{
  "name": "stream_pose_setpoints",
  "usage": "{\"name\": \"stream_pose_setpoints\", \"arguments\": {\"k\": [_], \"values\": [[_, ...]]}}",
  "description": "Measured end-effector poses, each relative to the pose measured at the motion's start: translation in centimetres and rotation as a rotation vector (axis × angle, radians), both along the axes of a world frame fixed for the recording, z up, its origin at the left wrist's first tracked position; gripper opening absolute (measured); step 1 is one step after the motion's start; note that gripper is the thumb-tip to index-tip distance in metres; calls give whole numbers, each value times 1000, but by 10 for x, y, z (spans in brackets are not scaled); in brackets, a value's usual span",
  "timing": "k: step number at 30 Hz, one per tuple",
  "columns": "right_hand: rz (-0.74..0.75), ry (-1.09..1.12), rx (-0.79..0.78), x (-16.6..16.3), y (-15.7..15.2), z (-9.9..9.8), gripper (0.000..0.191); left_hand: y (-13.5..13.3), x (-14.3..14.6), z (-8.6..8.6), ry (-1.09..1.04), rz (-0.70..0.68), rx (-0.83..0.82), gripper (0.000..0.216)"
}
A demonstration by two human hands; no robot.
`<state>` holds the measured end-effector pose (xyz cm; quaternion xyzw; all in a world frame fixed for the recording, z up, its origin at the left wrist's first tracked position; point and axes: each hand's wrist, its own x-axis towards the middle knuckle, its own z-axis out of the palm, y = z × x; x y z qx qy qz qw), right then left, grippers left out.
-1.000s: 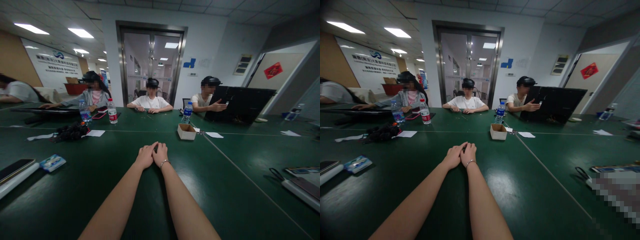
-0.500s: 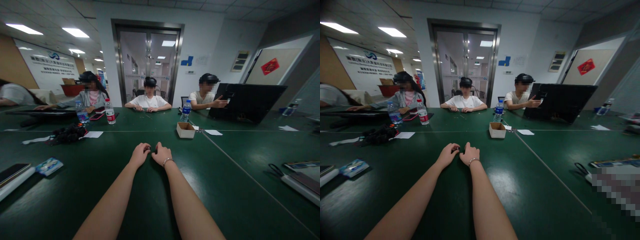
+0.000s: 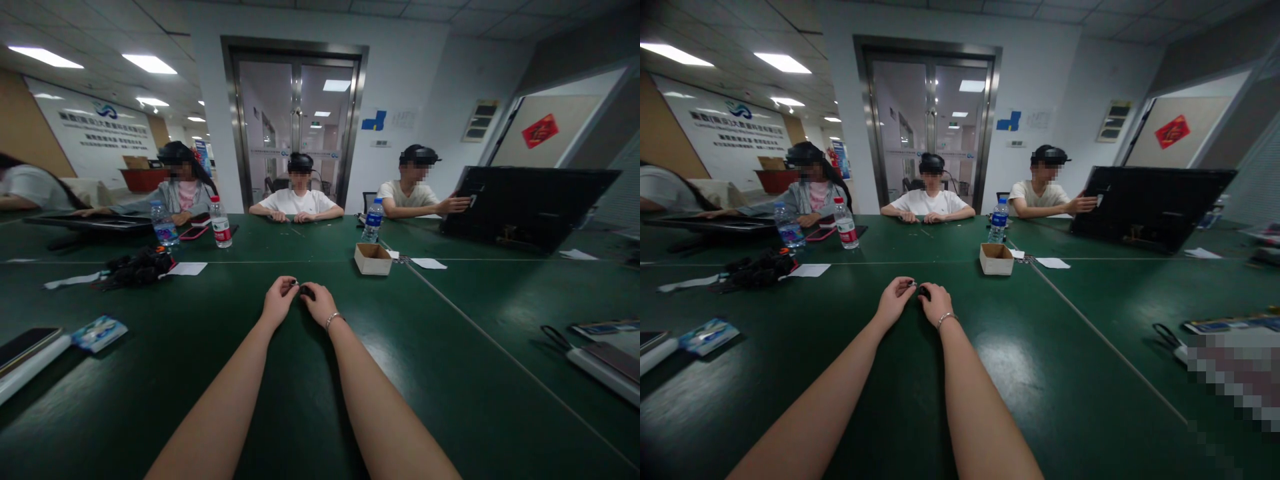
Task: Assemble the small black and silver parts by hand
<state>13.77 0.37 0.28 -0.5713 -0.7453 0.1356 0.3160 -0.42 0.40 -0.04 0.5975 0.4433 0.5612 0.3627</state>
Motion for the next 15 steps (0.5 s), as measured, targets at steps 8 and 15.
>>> {"name": "stream_pose_setpoints", "arguments": {"k": [8,15], "values": [[-46,313,-8,0,7,-7,30,1,-4,0,103,61,-3,31],[64,410,106,1,6,-5,23,0,-6,1,121,-32,-32,22]]}}
